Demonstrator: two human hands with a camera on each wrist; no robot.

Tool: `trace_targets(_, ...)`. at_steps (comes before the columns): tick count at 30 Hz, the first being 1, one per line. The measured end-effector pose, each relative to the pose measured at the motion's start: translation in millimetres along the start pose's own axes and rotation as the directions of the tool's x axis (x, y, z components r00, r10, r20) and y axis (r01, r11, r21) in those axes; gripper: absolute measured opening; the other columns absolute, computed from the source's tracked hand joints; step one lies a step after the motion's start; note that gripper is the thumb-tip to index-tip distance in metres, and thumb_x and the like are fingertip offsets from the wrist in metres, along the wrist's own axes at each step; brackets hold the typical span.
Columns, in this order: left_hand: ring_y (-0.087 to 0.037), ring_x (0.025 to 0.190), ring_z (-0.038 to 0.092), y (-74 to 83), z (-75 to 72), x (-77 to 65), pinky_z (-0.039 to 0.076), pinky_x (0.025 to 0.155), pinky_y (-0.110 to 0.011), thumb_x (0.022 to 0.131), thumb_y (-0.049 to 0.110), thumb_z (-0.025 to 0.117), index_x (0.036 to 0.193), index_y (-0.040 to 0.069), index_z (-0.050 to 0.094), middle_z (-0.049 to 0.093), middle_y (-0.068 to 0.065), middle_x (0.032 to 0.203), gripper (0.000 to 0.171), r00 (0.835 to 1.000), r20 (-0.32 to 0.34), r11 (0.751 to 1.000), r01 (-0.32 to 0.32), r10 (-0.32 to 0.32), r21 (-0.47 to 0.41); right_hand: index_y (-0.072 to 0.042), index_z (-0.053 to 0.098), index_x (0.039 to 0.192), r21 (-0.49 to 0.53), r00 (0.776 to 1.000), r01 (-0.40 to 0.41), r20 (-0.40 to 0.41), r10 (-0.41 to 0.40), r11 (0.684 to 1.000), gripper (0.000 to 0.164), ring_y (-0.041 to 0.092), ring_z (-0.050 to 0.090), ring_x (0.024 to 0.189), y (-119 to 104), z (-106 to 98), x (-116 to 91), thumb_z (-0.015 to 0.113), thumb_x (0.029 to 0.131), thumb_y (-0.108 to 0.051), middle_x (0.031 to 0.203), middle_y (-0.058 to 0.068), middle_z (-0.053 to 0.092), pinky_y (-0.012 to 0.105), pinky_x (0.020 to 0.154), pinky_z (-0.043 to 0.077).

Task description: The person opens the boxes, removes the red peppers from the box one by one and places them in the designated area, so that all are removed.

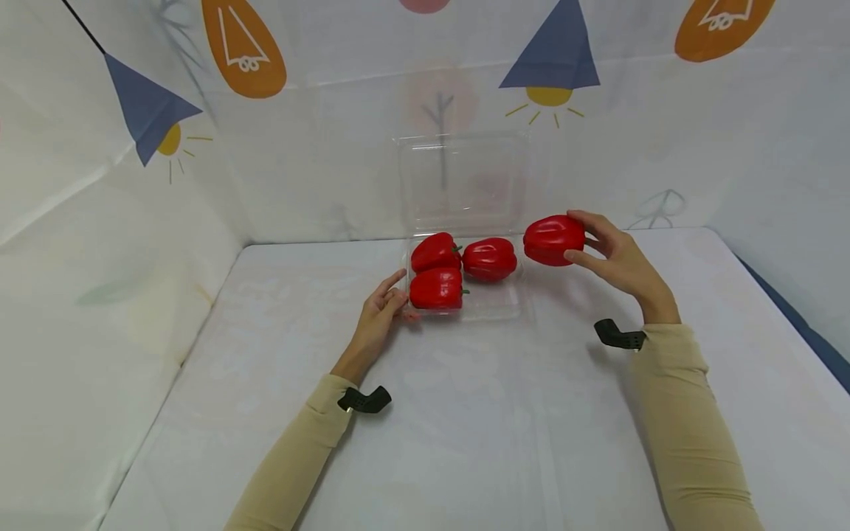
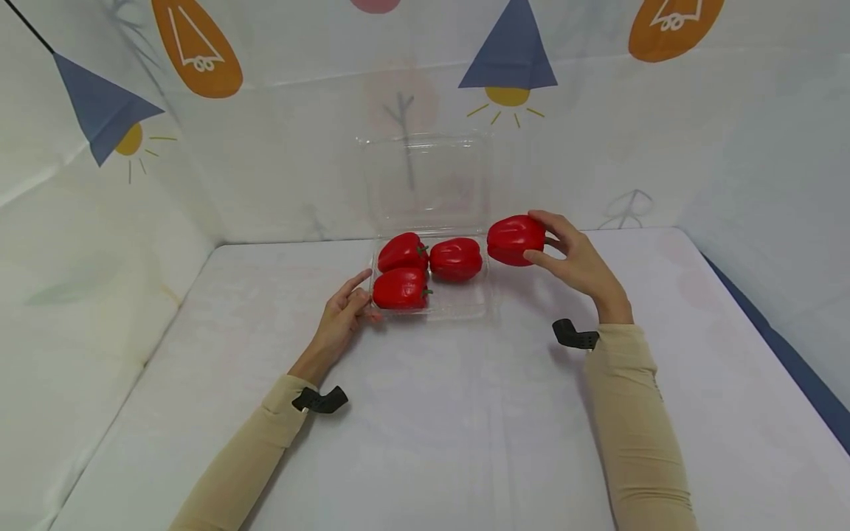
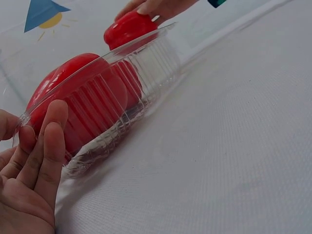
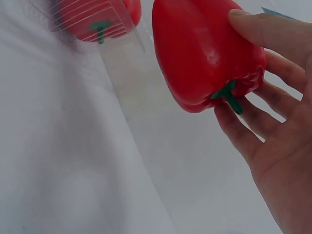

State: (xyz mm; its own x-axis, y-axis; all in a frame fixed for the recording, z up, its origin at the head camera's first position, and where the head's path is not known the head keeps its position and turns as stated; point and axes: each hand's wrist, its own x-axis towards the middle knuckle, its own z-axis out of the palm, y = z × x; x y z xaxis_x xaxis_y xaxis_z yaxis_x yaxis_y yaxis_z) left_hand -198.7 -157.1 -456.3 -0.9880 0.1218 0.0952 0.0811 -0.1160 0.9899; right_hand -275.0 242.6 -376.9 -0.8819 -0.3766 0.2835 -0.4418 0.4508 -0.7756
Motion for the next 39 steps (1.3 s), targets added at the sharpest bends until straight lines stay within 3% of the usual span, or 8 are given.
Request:
trace_targets(9,-0.008,0.070,0.068,3.1,2.0,0.8,0.056,0.078,-0.022,0.099,0.013,0.046,0.144,0.014,0.037,0.055,0.001,0.080,0.046,1.000,0.011,1.000,0.007,-0.006,-0.019,-0.016,0.036,0.145,0.036,1.000,-0.019,-0.011,0.019,0.999,0.066,0.002,0.042,0.122,16.3,-5.0,-1.1,0.065,0.087,-0.006,0.141,0.008,0.042,0.003,0.094,0.039)
trace_targets(19,-0.011,0.069,0.069,2.6,2.7,0.2,0.056,0.079,-0.024,0.099,0.014,0.048,0.145,0.014,0.036,0.052,0.000,0.078,0.047,0.999,-0.008,0.999,0.032,-0.032,-0.042,-0.016,0.028,0.149,-0.006,0.994,-0.095,0.053,0.095,0.995,0.069,0.023,0.034,0.135,31.1,-3.2,-0.9,0.063,0.090,-0.014,0.150,0.009,0.033,0.007,0.100,0.037)
trace_targets(24,-0.012,0.070,0.069,3.9,2.0,-0.7,0.056,0.080,-0.024,0.099,0.013,0.047,0.145,0.014,0.035,0.050,-0.002,0.079,0.048,0.998,0.005,0.997,0.055,-0.055,-0.056,-0.014,0.028,0.149,0.006,0.992,-0.105,0.064,0.105,0.994,0.068,0.027,0.031,0.138,32.9,1.8,-2.6,0.062,0.090,-0.012,0.151,0.010,0.030,0.018,0.107,0.036)
trace_targets(31,-0.010,0.070,0.069,3.7,1.3,-1.8,0.056,0.080,-0.022,0.099,0.015,0.047,0.145,0.015,0.036,0.053,-0.001,0.080,0.048,0.999,0.000,0.999,0.045,-0.045,-0.027,-0.014,0.028,0.149,0.018,0.993,-0.101,0.063,0.100,0.995,0.067,0.029,0.027,0.140,40.9,7.9,0.1,0.062,0.091,-0.013,0.151,0.010,0.029,0.050,0.111,0.029)
trace_targets(39,-0.011,0.070,0.069,3.2,1.6,-0.7,0.056,0.079,-0.024,0.099,0.015,0.048,0.145,0.015,0.036,0.051,0.000,0.078,0.048,0.999,0.002,0.997,0.053,-0.053,-0.060,-0.010,0.029,0.148,0.048,0.995,-0.095,0.047,0.093,0.994,0.065,0.031,0.025,0.141,49.1,15.1,0.9,0.061,0.091,-0.010,0.152,0.011,0.026,0.055,0.110,0.028)
